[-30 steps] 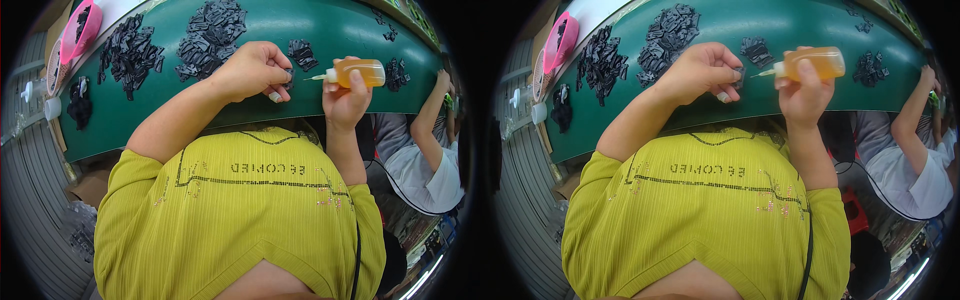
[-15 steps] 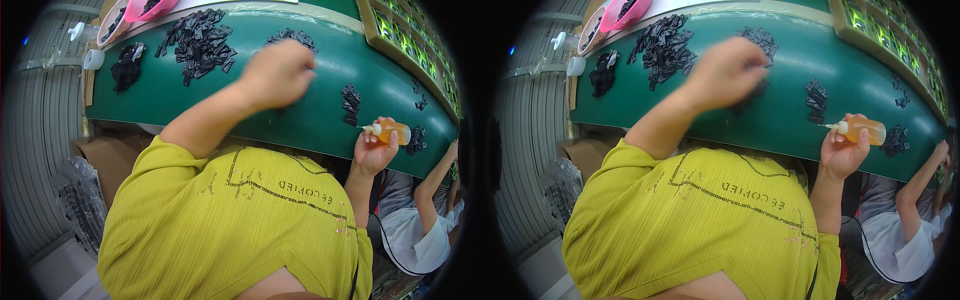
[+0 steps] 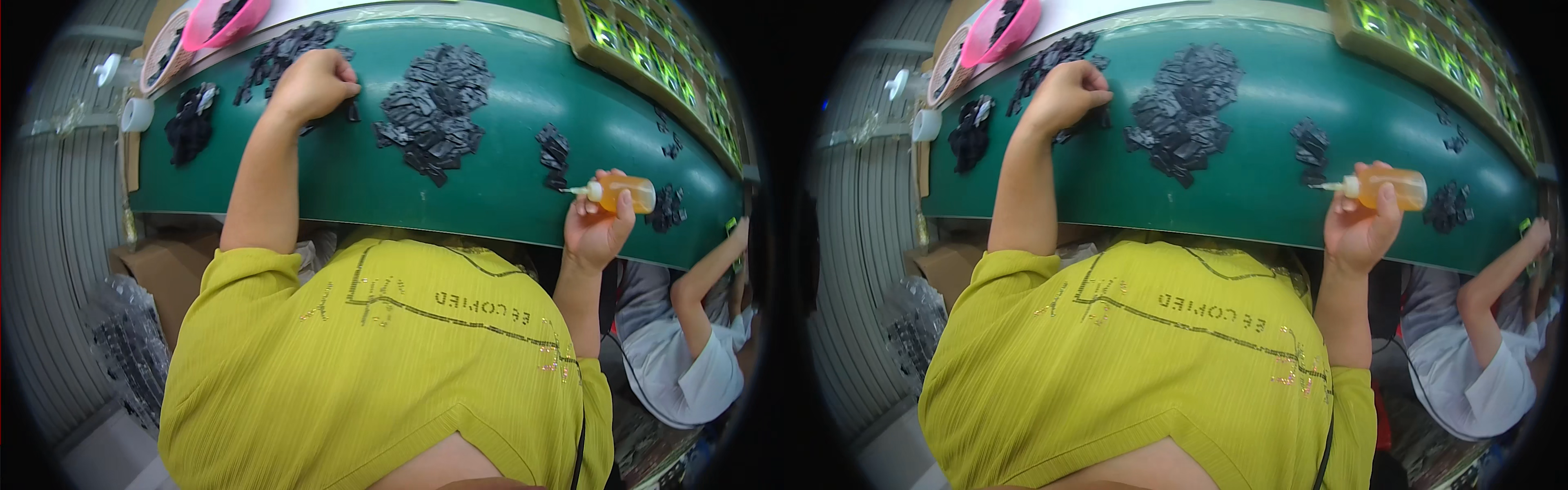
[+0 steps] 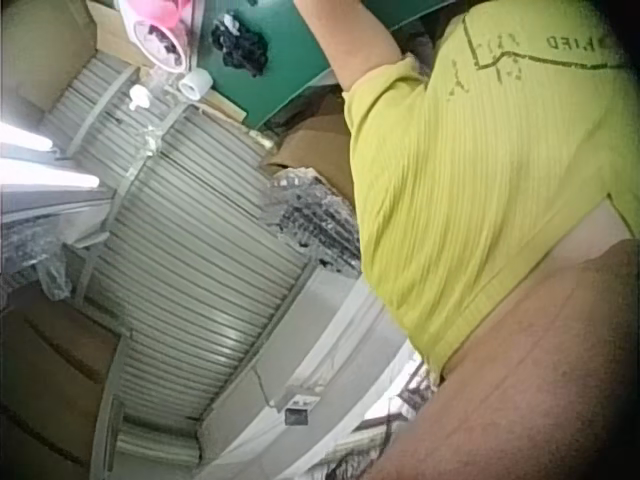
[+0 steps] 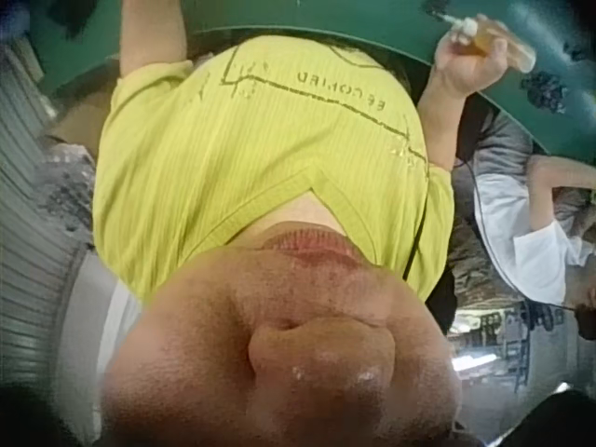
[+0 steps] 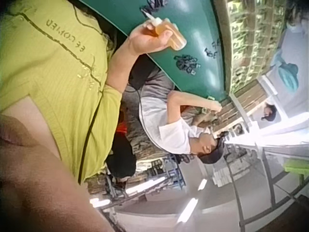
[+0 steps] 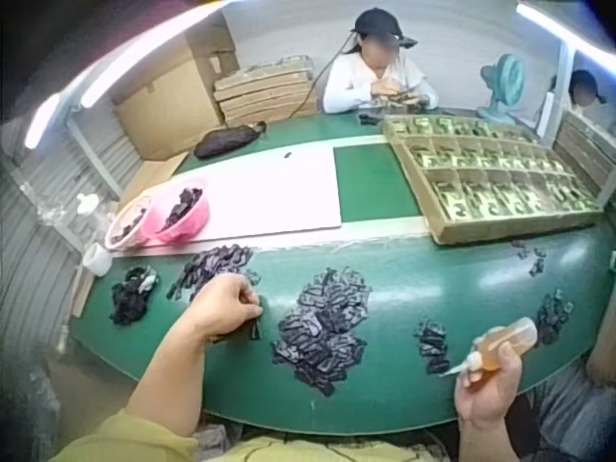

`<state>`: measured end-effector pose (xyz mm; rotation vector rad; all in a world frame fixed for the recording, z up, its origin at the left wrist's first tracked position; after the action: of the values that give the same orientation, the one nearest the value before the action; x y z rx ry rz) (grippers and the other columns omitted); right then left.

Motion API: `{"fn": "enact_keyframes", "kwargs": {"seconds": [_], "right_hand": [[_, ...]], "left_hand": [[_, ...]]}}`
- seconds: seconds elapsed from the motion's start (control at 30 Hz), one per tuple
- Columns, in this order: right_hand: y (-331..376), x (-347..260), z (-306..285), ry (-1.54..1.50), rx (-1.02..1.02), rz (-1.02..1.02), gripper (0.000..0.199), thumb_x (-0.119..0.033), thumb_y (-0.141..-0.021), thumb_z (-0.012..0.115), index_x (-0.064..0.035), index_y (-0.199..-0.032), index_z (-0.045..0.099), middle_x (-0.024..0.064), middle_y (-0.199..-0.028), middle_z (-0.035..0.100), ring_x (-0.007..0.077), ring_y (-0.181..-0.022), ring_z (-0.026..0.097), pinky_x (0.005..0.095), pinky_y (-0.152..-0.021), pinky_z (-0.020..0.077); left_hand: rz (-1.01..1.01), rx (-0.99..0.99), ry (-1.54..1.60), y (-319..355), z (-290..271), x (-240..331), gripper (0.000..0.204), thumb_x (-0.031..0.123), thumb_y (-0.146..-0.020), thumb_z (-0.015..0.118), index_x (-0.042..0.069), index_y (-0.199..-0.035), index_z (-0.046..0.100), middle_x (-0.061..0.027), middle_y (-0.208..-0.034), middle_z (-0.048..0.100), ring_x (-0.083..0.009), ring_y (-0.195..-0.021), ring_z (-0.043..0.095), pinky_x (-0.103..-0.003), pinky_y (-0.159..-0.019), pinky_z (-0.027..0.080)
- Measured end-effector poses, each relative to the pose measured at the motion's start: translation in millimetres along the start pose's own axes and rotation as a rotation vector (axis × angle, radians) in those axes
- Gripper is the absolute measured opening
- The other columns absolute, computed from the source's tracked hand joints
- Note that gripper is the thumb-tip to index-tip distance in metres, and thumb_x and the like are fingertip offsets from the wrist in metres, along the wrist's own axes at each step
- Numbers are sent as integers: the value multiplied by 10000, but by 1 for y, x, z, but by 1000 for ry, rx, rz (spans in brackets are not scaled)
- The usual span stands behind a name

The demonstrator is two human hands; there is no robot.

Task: The recorder applies glue to small plastic components and then attaches pieces to a green toy car frame on an assembly line.

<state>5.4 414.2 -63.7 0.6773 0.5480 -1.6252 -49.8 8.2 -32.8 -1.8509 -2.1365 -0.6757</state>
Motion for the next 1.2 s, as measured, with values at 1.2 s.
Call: {"fn": "enact_keyframes", "kwargs": {"seconds": [1.2], "right_hand": [[0, 2, 2, 27, 39, 12, 241, -153, -863, 559, -54, -1081, 533, 137, -916, 620, 156, -545, 522, 277, -475, 438]], "left_hand": [[175, -355, 913, 55, 31, 96, 206, -32, -728, 631, 76, -689, 460, -54, -703, 592, -33, -458, 433, -164, -407, 327]]}}
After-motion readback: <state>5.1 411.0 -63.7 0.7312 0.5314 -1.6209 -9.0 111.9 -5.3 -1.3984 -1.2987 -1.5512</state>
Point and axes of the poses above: each hand's wrist, its own y-axis away from the middle knuckle, its own z-axis out of the palm, x = y × z, the point moved 10 cm from there along -y, towards the middle knuckle
